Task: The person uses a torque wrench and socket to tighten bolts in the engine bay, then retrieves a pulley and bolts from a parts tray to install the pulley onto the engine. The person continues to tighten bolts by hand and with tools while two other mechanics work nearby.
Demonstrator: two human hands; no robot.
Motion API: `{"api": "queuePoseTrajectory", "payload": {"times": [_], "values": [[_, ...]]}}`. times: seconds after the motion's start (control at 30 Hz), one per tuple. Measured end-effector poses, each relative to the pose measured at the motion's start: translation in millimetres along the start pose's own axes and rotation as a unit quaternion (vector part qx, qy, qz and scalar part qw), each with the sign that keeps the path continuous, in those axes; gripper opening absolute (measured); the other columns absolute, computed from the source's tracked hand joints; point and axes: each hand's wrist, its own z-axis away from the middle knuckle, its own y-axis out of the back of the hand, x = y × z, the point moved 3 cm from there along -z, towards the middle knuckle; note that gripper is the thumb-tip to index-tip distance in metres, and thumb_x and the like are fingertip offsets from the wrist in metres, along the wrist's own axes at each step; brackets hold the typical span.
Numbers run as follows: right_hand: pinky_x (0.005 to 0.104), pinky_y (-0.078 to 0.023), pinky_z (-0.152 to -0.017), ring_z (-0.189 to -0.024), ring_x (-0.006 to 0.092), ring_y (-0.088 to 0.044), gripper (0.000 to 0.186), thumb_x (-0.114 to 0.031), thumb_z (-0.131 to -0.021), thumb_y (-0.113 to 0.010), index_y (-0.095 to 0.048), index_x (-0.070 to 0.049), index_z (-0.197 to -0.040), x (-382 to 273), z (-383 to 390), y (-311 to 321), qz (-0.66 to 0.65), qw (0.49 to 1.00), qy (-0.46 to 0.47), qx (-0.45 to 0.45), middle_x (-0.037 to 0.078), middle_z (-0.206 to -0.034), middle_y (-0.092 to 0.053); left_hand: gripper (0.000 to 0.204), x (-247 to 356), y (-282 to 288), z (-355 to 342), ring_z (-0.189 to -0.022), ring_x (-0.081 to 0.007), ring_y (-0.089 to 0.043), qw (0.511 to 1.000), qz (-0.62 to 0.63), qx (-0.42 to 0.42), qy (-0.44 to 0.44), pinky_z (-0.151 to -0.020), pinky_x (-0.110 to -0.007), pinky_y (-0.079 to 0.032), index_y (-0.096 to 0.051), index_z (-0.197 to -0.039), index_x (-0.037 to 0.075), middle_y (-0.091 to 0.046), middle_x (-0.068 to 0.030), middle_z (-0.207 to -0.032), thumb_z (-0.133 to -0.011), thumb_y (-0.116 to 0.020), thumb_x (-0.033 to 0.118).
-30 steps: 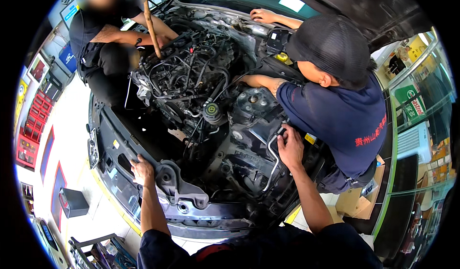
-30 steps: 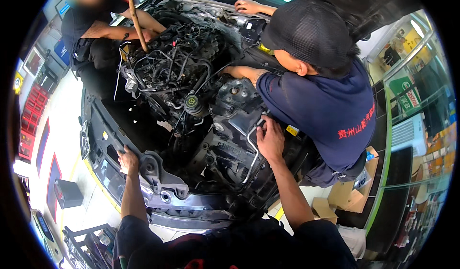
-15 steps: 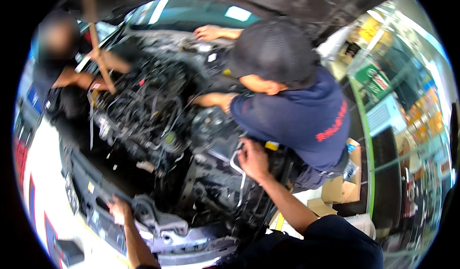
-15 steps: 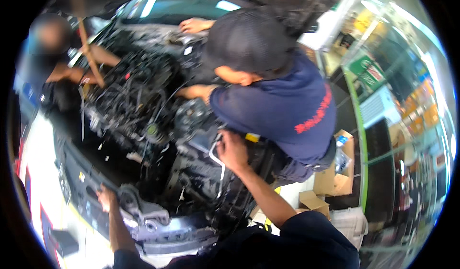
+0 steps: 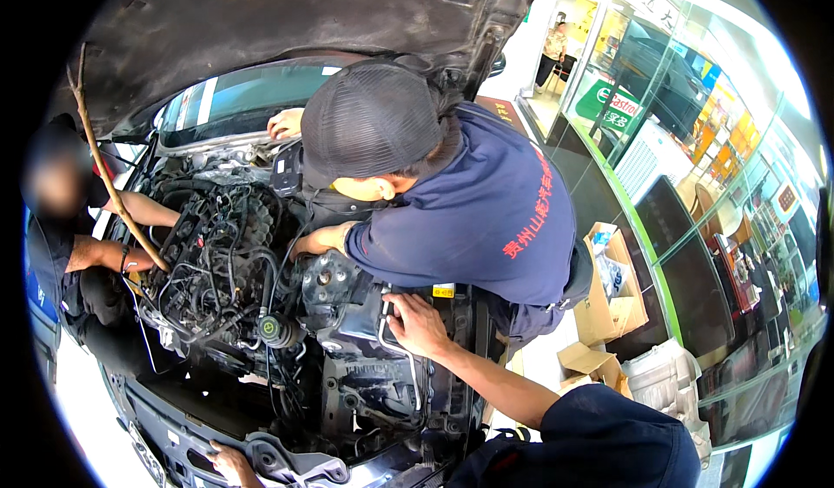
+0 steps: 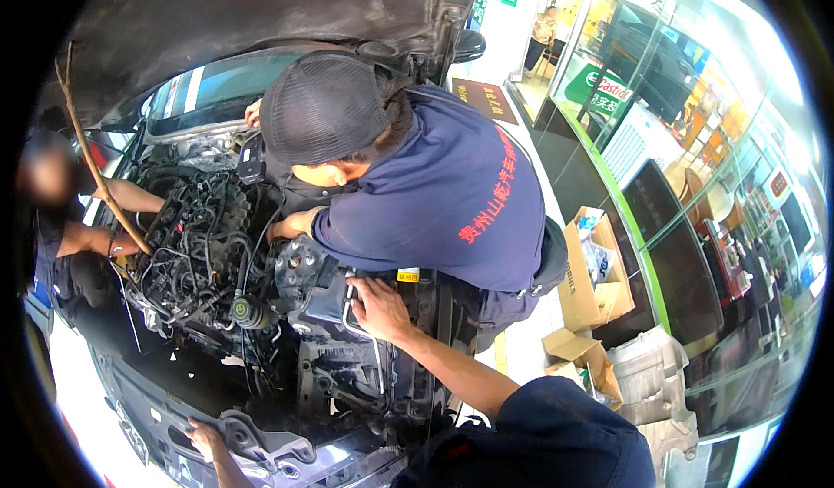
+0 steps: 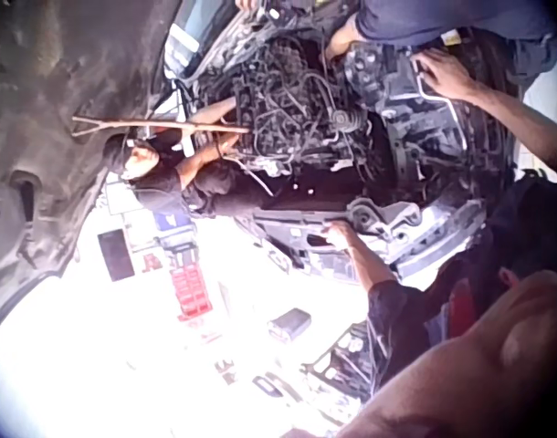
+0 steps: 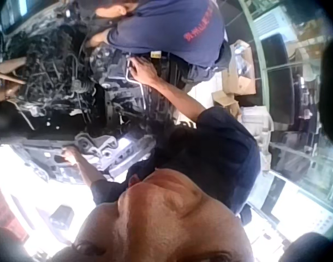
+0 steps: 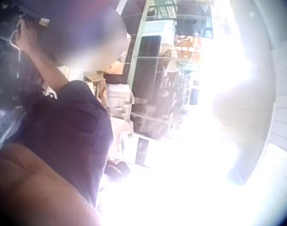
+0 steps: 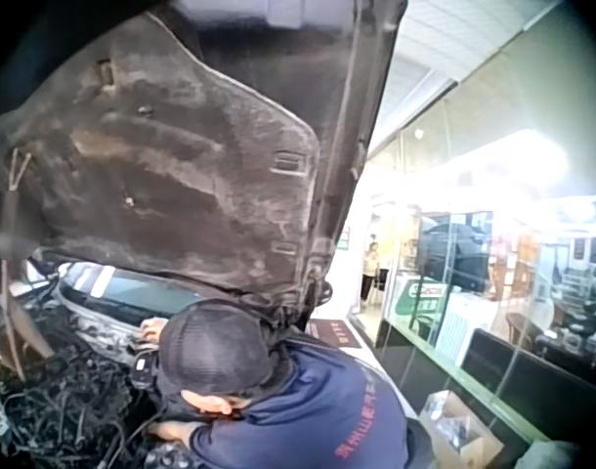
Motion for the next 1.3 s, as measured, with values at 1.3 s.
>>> {"api": "queuePoseTrajectory", "payload": {"times": [1.3], "values": [[0.0433,-0.048,-0.08,-0.088,0.0307,-0.059,0.038,-0.011,-0.085,-0.065,-0.054,-0.01,-0.121,-0.4,-5.0,-11.4,-0.014,1.0,0.002,0.011,0.008,-0.089,-0.061,0.072,-1.6,3.6,12.6,-0.122,-0.0419,-0.055,0.998,0.04,0.044,-0.034,-0.102,-0.055,-0.04,-0.041,-0.145,0.005,-0.055,-0.0253,-0.134,-0.096,-0.04,0.058]]}}
